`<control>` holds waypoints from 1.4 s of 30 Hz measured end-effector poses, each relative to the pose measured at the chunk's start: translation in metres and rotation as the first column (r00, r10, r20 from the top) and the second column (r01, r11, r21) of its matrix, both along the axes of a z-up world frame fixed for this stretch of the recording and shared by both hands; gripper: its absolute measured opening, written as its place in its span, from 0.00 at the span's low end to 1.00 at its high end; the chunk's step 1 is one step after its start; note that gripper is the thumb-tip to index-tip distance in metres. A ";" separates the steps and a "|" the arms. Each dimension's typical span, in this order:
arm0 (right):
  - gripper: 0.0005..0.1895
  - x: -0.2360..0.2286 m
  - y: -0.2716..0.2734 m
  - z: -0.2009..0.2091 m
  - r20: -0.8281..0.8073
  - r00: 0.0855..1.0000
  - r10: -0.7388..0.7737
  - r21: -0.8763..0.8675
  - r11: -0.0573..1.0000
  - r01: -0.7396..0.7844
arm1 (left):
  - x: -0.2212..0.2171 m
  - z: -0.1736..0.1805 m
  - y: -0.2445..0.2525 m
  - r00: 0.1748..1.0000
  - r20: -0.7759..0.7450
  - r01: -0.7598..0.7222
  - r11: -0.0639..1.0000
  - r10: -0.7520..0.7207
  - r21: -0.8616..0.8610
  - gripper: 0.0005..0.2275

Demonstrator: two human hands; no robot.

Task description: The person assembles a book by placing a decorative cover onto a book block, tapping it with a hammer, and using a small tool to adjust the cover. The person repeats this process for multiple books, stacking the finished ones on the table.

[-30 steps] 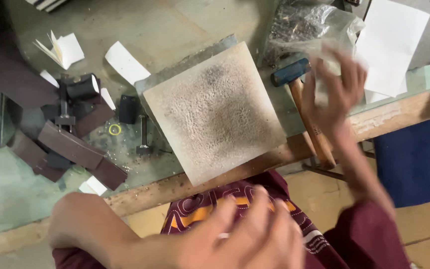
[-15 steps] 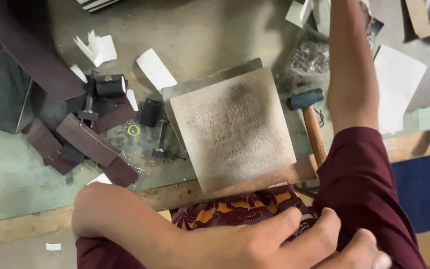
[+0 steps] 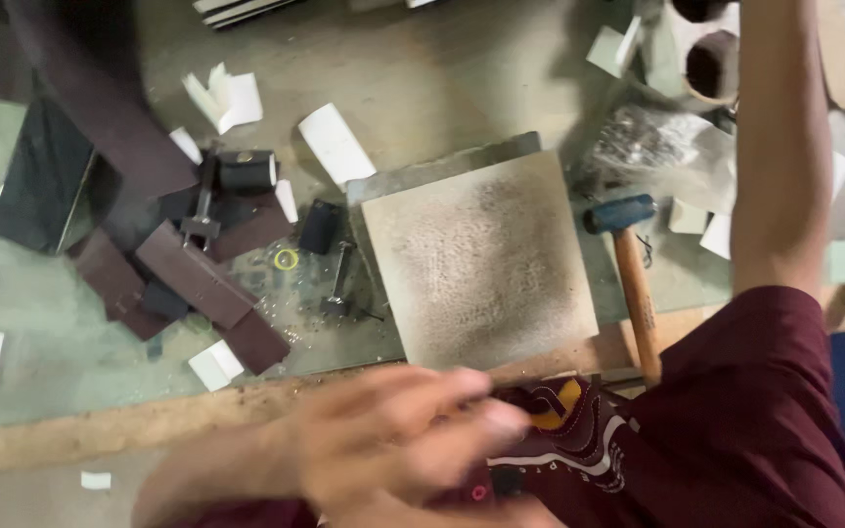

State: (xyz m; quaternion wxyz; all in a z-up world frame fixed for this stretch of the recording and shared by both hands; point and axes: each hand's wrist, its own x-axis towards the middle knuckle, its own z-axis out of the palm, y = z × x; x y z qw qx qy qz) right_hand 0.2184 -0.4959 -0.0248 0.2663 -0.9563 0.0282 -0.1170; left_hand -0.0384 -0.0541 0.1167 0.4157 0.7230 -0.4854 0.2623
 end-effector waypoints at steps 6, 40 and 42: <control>0.48 -0.060 -0.054 -0.016 0.122 0.992 -0.040 0.287 0.958 0.003 | -0.021 -0.059 -0.009 0.718 -0.663 -0.348 0.934 0.211 -0.079 0.12; 0.16 -0.289 0.148 0.054 0.430 0.755 0.495 -0.292 0.868 -0.403 | -0.006 -0.146 -0.089 0.654 -0.735 -0.680 0.564 0.179 -0.468 0.19; 0.16 -0.289 0.145 0.047 0.490 0.724 0.485 -0.322 0.873 -0.367 | -0.008 -0.148 -0.088 0.639 -0.750 -0.686 0.569 0.173 -0.453 0.19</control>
